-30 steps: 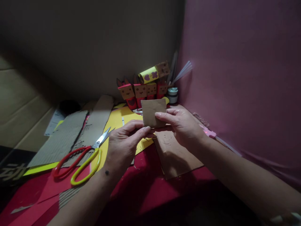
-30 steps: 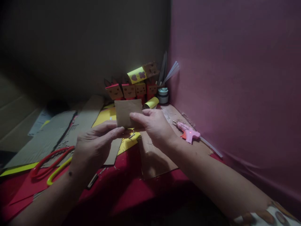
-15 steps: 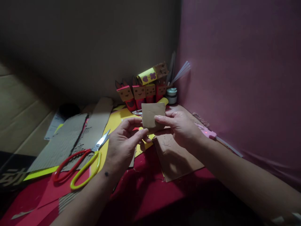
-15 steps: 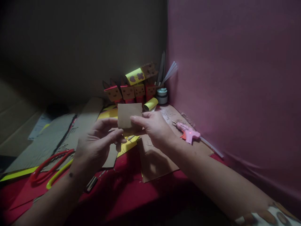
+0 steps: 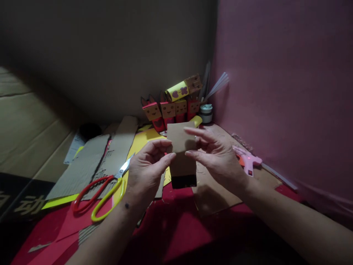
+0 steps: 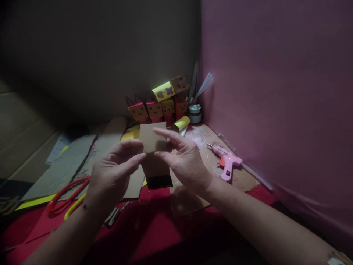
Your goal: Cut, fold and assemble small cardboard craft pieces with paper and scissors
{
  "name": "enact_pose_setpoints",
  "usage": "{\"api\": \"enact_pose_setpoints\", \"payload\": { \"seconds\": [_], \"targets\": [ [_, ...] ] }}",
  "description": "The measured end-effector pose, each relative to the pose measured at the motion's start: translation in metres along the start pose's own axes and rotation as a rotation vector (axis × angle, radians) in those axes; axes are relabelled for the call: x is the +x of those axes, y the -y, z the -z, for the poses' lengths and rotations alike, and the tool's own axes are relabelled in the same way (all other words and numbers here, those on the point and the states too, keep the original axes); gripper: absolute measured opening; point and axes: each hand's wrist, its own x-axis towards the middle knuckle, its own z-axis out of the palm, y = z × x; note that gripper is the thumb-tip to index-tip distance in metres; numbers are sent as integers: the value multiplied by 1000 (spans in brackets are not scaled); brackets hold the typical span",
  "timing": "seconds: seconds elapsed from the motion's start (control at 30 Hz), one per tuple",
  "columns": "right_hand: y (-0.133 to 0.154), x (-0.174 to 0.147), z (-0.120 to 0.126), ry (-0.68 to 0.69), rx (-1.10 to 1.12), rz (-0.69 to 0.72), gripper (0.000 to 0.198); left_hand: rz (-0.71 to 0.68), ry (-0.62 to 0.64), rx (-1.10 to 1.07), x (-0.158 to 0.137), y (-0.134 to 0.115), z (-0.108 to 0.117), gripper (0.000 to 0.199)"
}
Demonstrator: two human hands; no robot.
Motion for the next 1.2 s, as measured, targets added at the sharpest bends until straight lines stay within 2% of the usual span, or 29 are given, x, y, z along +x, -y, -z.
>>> {"api": "enact_pose_setpoints", "payload": {
  "seconds": [0.1, 0.33, 0.53, 0.7, 0.87, 0.97, 1.07, 1.2],
  "targets": [
    [-4, 0, -1, -8, -29, -16, 38, -11, 51, 30, 0, 0, 2, 26],
    [-8, 2, -1, 22, -97, -85, 48, 71, 102, -74, 0, -1, 3, 28],
    [-10, 0, -2, 36, -184, -7, 41, 50, 53, -110, -3, 0, 1, 27],
    [-8, 1, -2, 34, -264, 5, 33, 5, 99, -99, 1, 3, 5, 26],
    [-6, 4, -2, 94, -102, -47, 27, 45, 203, -43, 6, 5, 9, 26],
    [-6, 3, -5, 105, -15, -88, 26, 17, 162, -53, 5, 6, 7, 23],
    [-8, 2, -9, 62, 52, -135, 29, -9, 107, -75, 2, 7, 6, 30],
    [-11, 1, -13, 43, 155, -194, 27, -65, 106, -106, 1, 7, 7, 34]
  ]
}}
